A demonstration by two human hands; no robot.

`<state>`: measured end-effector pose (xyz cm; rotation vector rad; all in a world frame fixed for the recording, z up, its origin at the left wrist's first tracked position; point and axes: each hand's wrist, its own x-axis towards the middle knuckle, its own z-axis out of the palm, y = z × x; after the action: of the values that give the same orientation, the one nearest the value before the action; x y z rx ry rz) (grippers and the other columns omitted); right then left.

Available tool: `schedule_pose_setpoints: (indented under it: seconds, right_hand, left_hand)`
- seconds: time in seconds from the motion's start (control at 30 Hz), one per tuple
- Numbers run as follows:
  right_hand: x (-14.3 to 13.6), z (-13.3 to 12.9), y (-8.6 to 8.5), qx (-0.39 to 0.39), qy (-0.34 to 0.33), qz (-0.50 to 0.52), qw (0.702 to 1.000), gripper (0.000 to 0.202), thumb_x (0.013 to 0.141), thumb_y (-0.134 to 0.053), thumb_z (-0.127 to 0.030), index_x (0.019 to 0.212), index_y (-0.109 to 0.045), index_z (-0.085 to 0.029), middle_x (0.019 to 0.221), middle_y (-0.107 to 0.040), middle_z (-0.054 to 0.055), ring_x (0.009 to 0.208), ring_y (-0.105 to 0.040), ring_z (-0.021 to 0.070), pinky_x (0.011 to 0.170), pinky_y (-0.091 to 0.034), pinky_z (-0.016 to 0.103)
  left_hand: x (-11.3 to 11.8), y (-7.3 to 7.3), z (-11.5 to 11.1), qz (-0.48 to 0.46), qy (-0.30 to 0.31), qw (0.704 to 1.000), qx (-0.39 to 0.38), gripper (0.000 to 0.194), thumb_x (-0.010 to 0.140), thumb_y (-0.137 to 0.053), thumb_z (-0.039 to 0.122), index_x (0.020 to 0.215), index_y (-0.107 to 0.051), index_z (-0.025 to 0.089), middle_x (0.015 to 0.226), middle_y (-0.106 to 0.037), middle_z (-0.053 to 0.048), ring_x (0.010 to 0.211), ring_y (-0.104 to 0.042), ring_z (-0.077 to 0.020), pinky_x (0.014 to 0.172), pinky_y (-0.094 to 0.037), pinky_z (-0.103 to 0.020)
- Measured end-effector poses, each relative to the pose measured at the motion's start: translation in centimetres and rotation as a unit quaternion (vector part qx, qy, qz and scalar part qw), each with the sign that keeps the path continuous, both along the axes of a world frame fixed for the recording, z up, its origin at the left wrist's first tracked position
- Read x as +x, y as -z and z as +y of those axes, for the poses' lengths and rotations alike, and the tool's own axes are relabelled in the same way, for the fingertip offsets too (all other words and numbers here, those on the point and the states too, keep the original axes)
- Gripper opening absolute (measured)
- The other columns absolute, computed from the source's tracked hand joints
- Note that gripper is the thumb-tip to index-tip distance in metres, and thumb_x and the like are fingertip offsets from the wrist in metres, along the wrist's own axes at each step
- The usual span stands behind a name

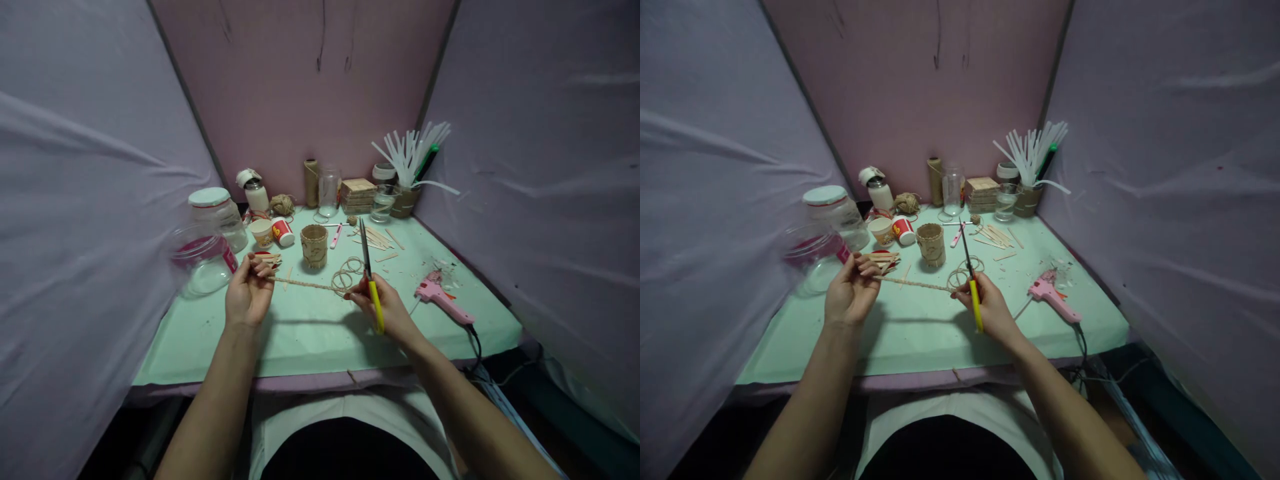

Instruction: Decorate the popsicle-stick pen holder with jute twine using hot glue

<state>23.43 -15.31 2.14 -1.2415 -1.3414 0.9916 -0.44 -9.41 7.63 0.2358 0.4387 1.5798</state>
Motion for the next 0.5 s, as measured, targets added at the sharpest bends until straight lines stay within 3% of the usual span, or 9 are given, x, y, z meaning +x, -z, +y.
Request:
schedule_pose_setpoints:
  seconds: [0.13, 0.23, 0.33, 0.4, 0.43, 0.5]
  right_hand:
    - [1.4, 0.2, -0.9, 0.000, 0.036, -0.004, 0.999, 0.033, 0.074, -0.070, -0.044, 0.080, -0.045, -0.024, 0.079, -0.070, 0.003, 0.074, -0.065, 0.0188, 0.068, -0.048, 0.031]
    - [2.3, 0.3, -1.5, 0.015, 0.057, -0.012, 0.998, 0.032, 0.074, -0.070, -0.043, 0.080, -0.046, -0.023, 0.078, -0.070, 0.003, 0.072, -0.063, 0.0174, 0.069, -0.048, 0.031]
    - [2.5, 0.3, -1.9, 0.015, 0.058, -0.025, 0.998, 0.032, 0.073, -0.071, -0.044, 0.079, -0.048, -0.023, 0.079, -0.069, 0.003, 0.074, -0.062, 0.0177, 0.069, -0.048, 0.030]
    - [2.4, 0.3, -1.9, 0.004, 0.056, -0.038, 0.998, 0.034, 0.070, -0.073, -0.045, 0.078, -0.049, -0.022, 0.079, -0.068, 0.003, 0.073, -0.061, 0.0176, 0.068, -0.047, 0.030]
    - [2.3, 0.2, -1.8, -0.001, 0.054, -0.043, 0.998, 0.034, 0.070, -0.073, -0.046, 0.078, -0.049, -0.022, 0.078, -0.068, 0.003, 0.072, -0.061, 0.0174, 0.067, -0.047, 0.030]
    - [2.1, 0.1, -1.7, -0.010, 0.051, -0.050, 0.997, 0.035, 0.070, -0.072, -0.047, 0.077, -0.050, -0.022, 0.077, -0.067, 0.002, 0.070, -0.059, 0.0170, 0.066, -0.047, 0.030]
  left_hand:
    - [0.0, 2.5, 0.2, 0.040, -0.044, 0.996, -0.067, 0.025, 0.098, -0.038, 0.010, 0.082, -0.057, 0.010, 0.065, -0.049, 0.002, 0.053, -0.045, -0.0023, 0.050, -0.040, -0.010]
    - [0.2, 4.3, 0.2, 0.095, -0.053, 0.991, -0.076, 0.018, 0.095, -0.045, 0.010, 0.084, -0.060, 0.010, 0.067, -0.051, 0.002, 0.054, -0.047, -0.0024, 0.051, -0.039, -0.011]
    - [0.3, 5.9, -0.1, 0.222, -0.056, 0.971, -0.062, 0.005, 0.085, -0.060, 0.017, 0.087, -0.062, 0.013, 0.072, -0.056, 0.000, 0.061, -0.053, -0.0055, 0.059, -0.044, -0.016]
    - [0.3, 6.4, -0.5, 0.395, -0.076, 0.915, -0.034, 0.018, 0.078, -0.067, 0.022, 0.096, -0.064, 0.016, 0.086, -0.063, -0.003, 0.079, -0.060, -0.0118, 0.076, -0.049, -0.025]
    - [0.4, 6.4, -0.8, 0.493, -0.095, 0.865, -0.012, 0.027, 0.076, -0.069, 0.023, 0.102, -0.064, 0.018, 0.098, -0.064, -0.006, 0.093, -0.061, -0.0165, 0.088, -0.048, -0.032]
    - [0.9, 6.1, -1.6, 0.659, -0.146, 0.736, 0.041, 0.043, 0.072, -0.072, 0.023, 0.113, -0.063, 0.020, 0.124, -0.059, -0.011, 0.122, -0.051, -0.0257, 0.108, -0.036, -0.043]
